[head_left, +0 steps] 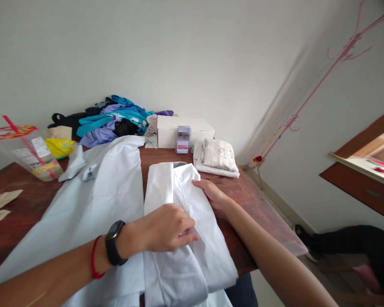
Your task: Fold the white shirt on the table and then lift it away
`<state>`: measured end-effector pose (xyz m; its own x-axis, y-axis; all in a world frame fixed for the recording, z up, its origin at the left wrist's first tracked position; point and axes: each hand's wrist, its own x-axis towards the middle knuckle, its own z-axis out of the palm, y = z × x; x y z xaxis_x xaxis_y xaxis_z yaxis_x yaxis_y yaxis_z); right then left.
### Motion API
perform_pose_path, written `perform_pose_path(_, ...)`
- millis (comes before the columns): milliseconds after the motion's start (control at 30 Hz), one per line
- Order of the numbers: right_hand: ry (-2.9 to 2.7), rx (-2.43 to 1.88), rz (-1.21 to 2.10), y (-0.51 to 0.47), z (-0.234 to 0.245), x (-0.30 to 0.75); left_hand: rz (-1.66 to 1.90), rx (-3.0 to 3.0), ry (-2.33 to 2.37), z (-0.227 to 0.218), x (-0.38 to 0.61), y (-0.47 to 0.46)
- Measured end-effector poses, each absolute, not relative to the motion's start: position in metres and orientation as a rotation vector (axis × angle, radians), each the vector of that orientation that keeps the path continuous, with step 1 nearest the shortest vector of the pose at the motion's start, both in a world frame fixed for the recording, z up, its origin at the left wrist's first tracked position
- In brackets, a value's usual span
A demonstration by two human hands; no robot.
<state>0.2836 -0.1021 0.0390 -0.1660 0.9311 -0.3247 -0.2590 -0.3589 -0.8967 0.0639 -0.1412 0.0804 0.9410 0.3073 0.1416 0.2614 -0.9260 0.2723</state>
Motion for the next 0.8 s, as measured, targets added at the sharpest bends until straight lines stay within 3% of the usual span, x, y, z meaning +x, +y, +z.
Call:
perform_pose_path(267, -0.862, -1.221, 1.607, -0.102, 0.041, 0.281, 0.41, 2.949, 0.17, 0.08, 0.064, -0.152)
perform_pose_path(567, -0.691, -1.159, 1.207, -0.092, 0.066, 0.331, 0.885, 2.966, -0.072, 0.151, 0.044, -0.173)
perform_pose_path(667, -0.83, -1.282, 1.129, -0.09, 0.06, 0.339, 0.605, 3.019, 0.382, 0.154, 0.035, -0.163)
perform_pose_path(800, -1.248, -1.58, 0.76, -0.081, 0.04, 0.336, -0.084, 2.868, 1.098, 0.139, 0.024, -0.141)
